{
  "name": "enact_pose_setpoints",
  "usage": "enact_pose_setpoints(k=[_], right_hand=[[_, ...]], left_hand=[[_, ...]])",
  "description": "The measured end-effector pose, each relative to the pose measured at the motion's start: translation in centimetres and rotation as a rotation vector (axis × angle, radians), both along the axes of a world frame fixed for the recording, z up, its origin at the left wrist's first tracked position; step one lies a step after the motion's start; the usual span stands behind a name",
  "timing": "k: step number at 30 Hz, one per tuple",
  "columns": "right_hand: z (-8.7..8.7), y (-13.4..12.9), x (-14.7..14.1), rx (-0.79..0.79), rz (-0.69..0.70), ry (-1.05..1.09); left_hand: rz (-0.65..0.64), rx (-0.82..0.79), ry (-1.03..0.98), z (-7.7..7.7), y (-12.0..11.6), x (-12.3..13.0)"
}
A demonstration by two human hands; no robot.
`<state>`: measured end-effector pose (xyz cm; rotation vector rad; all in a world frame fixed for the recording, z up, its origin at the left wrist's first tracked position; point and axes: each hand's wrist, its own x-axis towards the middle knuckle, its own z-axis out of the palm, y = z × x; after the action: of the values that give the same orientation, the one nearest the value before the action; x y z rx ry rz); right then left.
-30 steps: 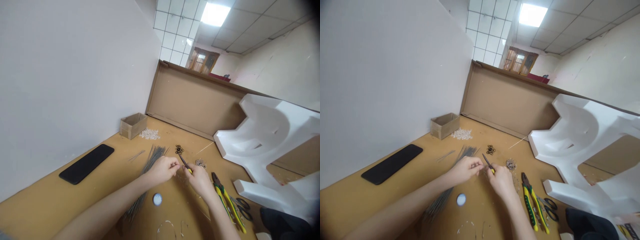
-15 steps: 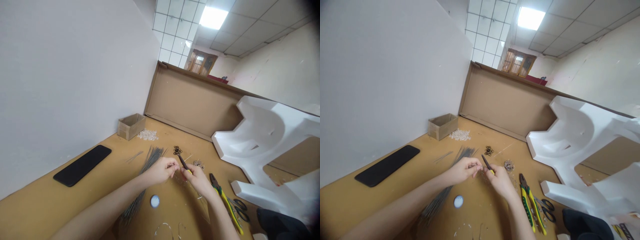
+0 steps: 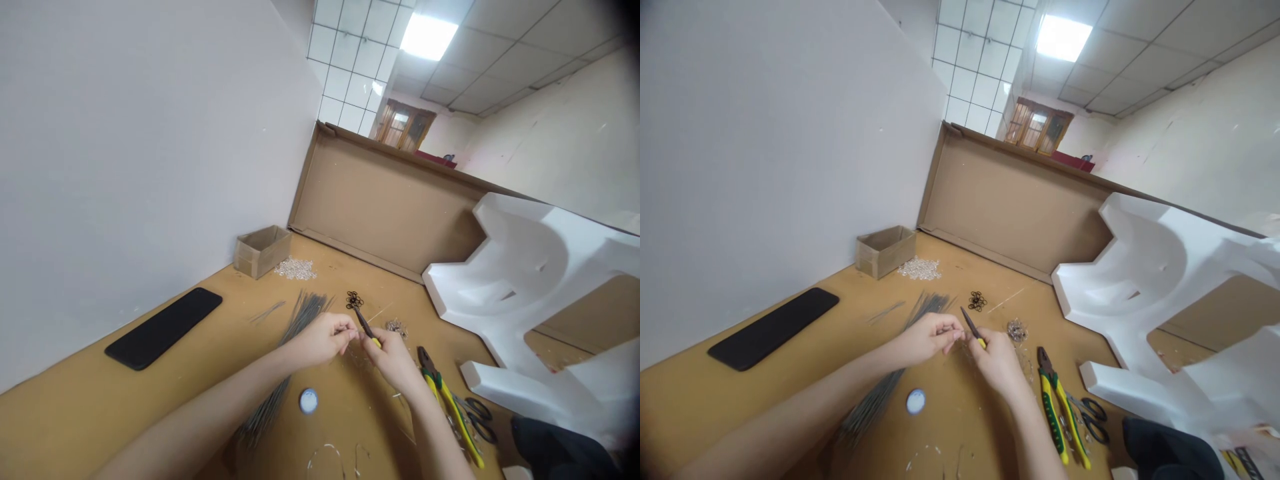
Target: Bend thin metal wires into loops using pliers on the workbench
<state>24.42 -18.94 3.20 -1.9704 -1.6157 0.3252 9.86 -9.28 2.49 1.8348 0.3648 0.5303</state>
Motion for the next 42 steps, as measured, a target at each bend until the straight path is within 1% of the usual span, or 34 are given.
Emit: enact_pose_setpoints(k=[5,9,11,13,15,18,20,22,25,26,28,29,31,33,36,37,39,40,42], right_hand=[[0.0,0.2,-0.2,0.013,-0.043,-0.074],[-0.3,0.2,-0.5,0.018,-0.062,-0.089],[-0.3,0.2,-0.6,0.021,-0.066,-0.084],[-0.1,0.1,-0.6,0.008,-0.04,-0.066],[0.2,0.0,-0.3,-0.028,0.013,-0.036],[0.1,0.0,0.3,-0.121,0.049,-0.034],[-0.6,0.2,0.4,-0.199,0.009,-0.121],[-1.8,0.6,-0.1,-0.266,-0.052,-0.274],[-4.1,1.3,-1.3,-0.299,-0.094,-0.473],[-4.8,1.5,-1.7,-0.285,-0.105,-0.515],[-5.8,1.8,-2.2,-0.263,-0.112,-0.541],[-6.1,1.9,-2.2,-0.256,-0.108,-0.528],[-5.9,2.0,-1.8,-0.224,-0.083,-0.453],[-4.7,1.9,-1.2,-0.125,-0.049,-0.308],[-1.8,1.2,-0.5,0.109,-0.049,0.071],[-0.8,0.8,-0.4,0.165,-0.041,0.224],[0.8,0.1,-0.5,0.226,0.035,0.479],[1.3,-0.1,-0.7,0.267,0.045,0.577],[1.6,-0.4,-1.0,0.305,0.039,0.718]], left_hand=[[-0.018,-0.025,0.001,0.0,0.1,0.0],[-0.028,-0.042,-0.003,-0.3,0.1,0.2],[-0.027,-0.033,-0.013,-0.4,0.0,0.3],[-0.02,-0.009,-0.035,-0.4,0.1,0.2],[0.022,0.032,-0.062,-0.2,0.5,-0.1],[0.186,0.103,-0.092,0.3,1.8,-0.9],[0.277,0.122,-0.117,0.8,2.8,-1.5],[0.293,0.093,-0.14,1.4,3.5,-2.0],[0.228,0.021,-0.131,2.2,3.5,-2.2],[0.198,0.005,-0.117,2.5,3.3,-2.2],[0.138,-0.019,-0.084,2.8,2.7,-2.2],[0.108,-0.028,-0.069,2.9,2.4,-2.2],[0.062,-0.044,-0.051,3.0,2.1,-2.2],[0.014,-0.055,-0.061,3.1,1.9,-2.3],[-0.067,-0.065,-0.07,3.1,1.8,-2.3],[-0.087,-0.067,-0.06,3.1,1.7,-2.3],[-0.106,-0.075,-0.022,3.1,1.3,-2.3],[-0.107,-0.08,-0.003,3.1,1.2,-2.2],[-0.099,-0.087,0.024,2.9,0.9,-2.1]])
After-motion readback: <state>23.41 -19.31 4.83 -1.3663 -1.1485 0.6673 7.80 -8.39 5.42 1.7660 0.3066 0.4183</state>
